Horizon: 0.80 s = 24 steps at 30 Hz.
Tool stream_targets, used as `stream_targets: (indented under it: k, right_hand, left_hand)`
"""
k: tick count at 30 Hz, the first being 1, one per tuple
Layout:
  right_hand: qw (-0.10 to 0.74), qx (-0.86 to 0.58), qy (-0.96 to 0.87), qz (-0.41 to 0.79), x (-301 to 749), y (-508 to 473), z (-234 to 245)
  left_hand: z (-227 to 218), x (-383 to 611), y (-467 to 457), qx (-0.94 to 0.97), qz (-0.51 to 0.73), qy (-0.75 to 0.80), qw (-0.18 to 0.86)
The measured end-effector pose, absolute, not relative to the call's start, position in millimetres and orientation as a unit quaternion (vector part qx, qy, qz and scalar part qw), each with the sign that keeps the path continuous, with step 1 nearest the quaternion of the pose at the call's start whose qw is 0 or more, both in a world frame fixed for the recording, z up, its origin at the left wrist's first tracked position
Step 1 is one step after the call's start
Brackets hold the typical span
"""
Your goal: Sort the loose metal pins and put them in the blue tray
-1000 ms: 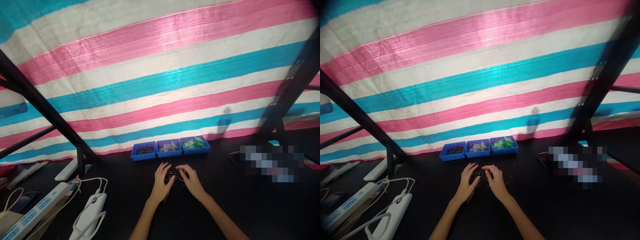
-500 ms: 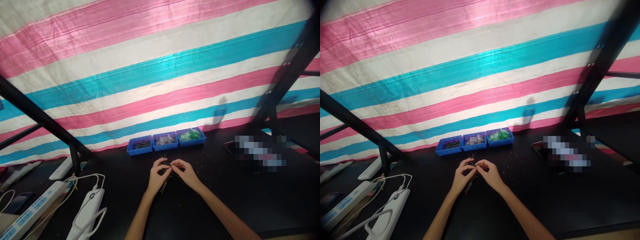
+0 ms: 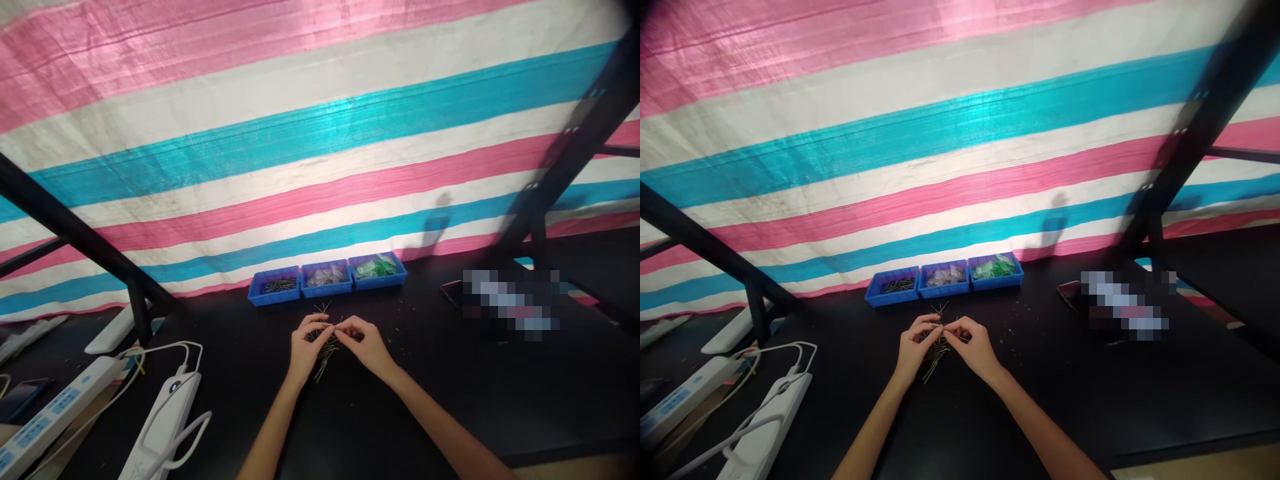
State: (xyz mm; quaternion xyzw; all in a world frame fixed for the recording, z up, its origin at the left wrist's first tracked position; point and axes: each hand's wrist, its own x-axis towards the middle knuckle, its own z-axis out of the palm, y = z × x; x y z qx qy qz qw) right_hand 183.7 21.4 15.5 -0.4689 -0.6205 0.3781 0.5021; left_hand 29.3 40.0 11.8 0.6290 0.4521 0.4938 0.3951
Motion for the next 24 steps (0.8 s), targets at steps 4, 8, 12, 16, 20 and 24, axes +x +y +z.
stream_targets:
  k: [4,8,12,16,20,24]
  right_hand:
    - [0.479,-0.463,-0.642,0.380,176,16,14]
    - [0.472,-0.463,-0.652,0.371,177,17,14]
    - [0.495,-0.467,-0.640,0.357,185,22,16]
    - [0.513,-0.480,-0.624,0.342,190,26,17]
    - [0.514,-0.494,-0.615,0.337,190,26,16]
    - [0.509,-0.495,-0.629,0.318,188,25,16]
  left_hand:
    - [7,31,40,0.628,0.488,0.447,0.409]
    - [7,33,39,0.623,0.494,0.442,0.416]
    - [8,32,39,0.608,0.505,0.449,0.417]
    - [8,32,39,0.629,0.480,0.453,0.411]
    - [9,29,41,0.676,0.424,0.463,0.387]
    - [13,18,48,0.676,0.430,0.513,0.307]
